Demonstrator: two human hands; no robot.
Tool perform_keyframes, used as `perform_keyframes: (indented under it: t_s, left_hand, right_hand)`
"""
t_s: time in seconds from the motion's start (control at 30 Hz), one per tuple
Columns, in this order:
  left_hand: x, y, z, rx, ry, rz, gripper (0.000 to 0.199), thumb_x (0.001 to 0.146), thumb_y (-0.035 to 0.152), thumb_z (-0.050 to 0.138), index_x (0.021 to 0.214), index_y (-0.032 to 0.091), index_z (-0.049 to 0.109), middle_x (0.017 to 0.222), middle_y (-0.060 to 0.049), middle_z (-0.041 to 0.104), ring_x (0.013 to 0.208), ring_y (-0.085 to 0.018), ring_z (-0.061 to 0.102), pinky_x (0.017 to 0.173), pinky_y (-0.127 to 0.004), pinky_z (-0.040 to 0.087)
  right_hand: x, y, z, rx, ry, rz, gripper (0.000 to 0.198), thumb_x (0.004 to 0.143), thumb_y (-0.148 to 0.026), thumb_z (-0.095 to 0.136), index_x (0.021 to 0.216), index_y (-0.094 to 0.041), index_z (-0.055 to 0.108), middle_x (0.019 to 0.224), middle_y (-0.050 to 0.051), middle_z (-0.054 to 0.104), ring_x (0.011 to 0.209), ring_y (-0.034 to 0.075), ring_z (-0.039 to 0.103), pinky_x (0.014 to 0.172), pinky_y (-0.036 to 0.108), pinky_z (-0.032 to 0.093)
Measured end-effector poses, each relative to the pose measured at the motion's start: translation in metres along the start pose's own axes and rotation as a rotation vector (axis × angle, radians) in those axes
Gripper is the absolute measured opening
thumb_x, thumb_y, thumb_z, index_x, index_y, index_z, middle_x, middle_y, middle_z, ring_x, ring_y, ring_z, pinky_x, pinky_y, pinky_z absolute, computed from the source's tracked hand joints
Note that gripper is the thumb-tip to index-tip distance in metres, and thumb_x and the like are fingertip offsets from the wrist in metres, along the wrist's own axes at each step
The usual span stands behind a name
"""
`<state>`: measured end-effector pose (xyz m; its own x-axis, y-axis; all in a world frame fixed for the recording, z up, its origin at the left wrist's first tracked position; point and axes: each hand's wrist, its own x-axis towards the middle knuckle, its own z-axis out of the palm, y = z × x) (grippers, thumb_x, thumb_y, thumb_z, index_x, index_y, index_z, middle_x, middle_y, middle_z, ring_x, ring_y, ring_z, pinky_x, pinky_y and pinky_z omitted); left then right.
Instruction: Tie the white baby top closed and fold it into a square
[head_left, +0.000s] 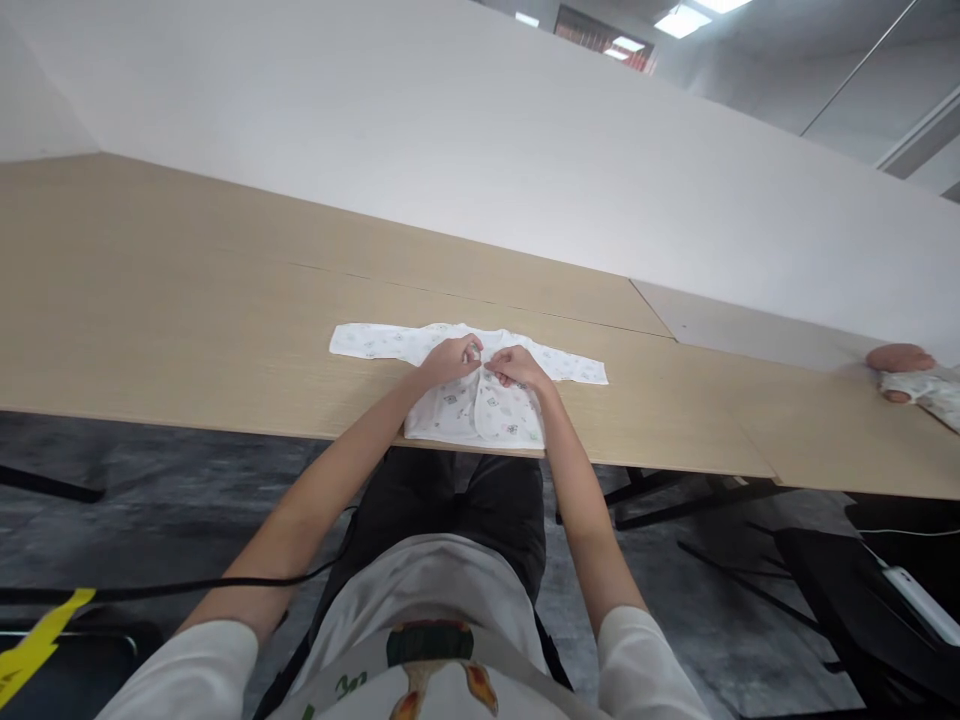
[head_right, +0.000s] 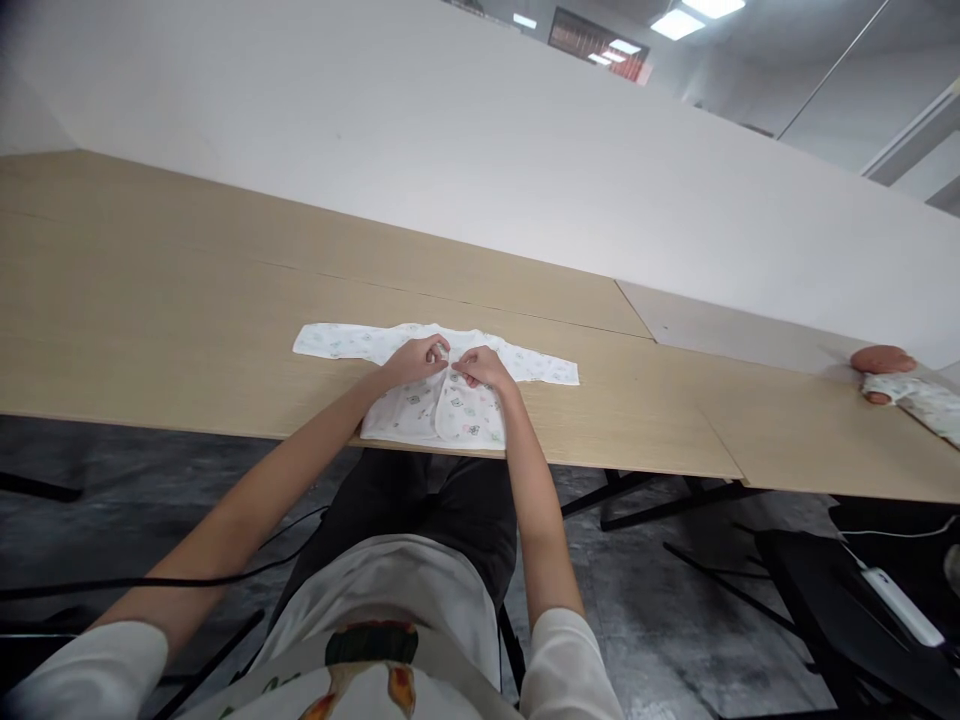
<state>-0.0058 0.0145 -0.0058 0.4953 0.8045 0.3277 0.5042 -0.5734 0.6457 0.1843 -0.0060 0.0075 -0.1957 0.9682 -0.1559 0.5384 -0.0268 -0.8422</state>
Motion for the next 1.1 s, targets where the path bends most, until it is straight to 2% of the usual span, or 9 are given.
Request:
perform_keyframes:
  t_s: [0.07,0.13,0.2,0.37,0.5,0.63,0.9,1.1]
  left_hand:
    - [-0.008,0.000,-0.004,-0.005,0.000,0.041,0.021,0.076,0.031,0.054,0.082,0.014,0.065,0.068,-0.001,0.061,0.063,-0.014,0.051,0.060,-0.024,0.037]
    - [-0.014,0.000,-0.006,-0.038,-0.048,0.071,0.026,0.078,0.033,0.051,0.064,0.013,0.062,0.061,-0.001,0.057,0.060,-0.013,0.049,0.058,-0.024,0.036]
    - [-0.019,0.002,-0.005,-0.079,-0.117,0.088,0.028,0.077,0.030,0.049,0.057,0.013,0.061,0.056,-0.001,0.055,0.058,-0.012,0.048,0.058,-0.024,0.036]
    - [-0.019,0.003,0.004,-0.120,-0.191,0.125,0.023,0.070,0.020,0.048,0.072,0.016,0.071,0.067,-0.001,0.065,0.064,-0.013,0.056,0.065,-0.023,0.041]
    - [-0.017,0.001,0.006,-0.092,-0.159,0.111,0.022,0.070,0.017,0.049,0.066,0.015,0.071,0.064,-0.002,0.065,0.062,-0.013,0.055,0.064,-0.023,0.041]
    - [-0.018,0.000,0.005,-0.095,-0.134,0.093,0.023,0.070,0.017,0.049,0.063,0.016,0.071,0.066,-0.002,0.067,0.065,-0.013,0.057,0.067,-0.023,0.042]
    - [-0.017,0.004,0.004,-0.140,-0.194,0.102,0.022,0.074,0.022,0.053,0.072,0.015,0.073,0.066,-0.002,0.065,0.062,-0.011,0.053,0.060,-0.022,0.038]
    - [-0.019,0.006,-0.001,-0.157,-0.313,0.095,0.021,0.071,0.029,0.060,0.079,0.014,0.073,0.056,0.002,0.052,0.052,-0.008,0.040,0.052,-0.021,0.030]
  right_hand:
    - [-0.013,-0.002,0.005,-0.067,0.015,-0.084,0.029,0.077,-0.037,0.064,0.062,-0.015,0.055,0.048,-0.002,0.051,0.041,0.006,0.043,0.041,0.018,0.033]
    - [-0.024,-0.004,0.010,-0.161,0.000,-0.153,0.036,0.077,-0.043,0.061,0.056,-0.016,0.050,0.047,-0.004,0.044,0.042,0.006,0.037,0.042,0.019,0.027]
    - [-0.031,-0.006,0.014,-0.243,-0.021,-0.181,0.038,0.074,-0.042,0.060,0.052,-0.016,0.044,0.047,-0.005,0.036,0.045,0.006,0.032,0.044,0.021,0.022]
    - [-0.035,-0.011,0.014,-0.289,-0.100,-0.188,0.028,0.070,-0.035,0.057,0.054,-0.017,0.042,0.053,-0.005,0.035,0.052,0.007,0.031,0.048,0.022,0.022]
    - [-0.037,-0.014,0.018,-0.369,-0.037,-0.175,0.032,0.070,-0.039,0.058,0.052,-0.018,0.042,0.051,-0.005,0.033,0.052,0.008,0.029,0.048,0.024,0.020]
    - [-0.040,-0.015,0.021,-0.420,-0.004,-0.193,0.029,0.070,-0.036,0.059,0.053,-0.017,0.045,0.051,-0.004,0.038,0.052,0.008,0.032,0.050,0.024,0.022]
    - [-0.040,-0.009,0.008,-0.208,-0.212,-0.187,0.026,0.074,-0.029,0.054,0.054,-0.017,0.043,0.049,-0.005,0.036,0.046,0.006,0.030,0.045,0.022,0.020]
    - [-0.036,-0.003,0.002,-0.089,-0.305,-0.116,0.019,0.076,-0.026,0.057,0.060,-0.015,0.052,0.047,-0.005,0.043,0.038,0.005,0.032,0.038,0.020,0.022]
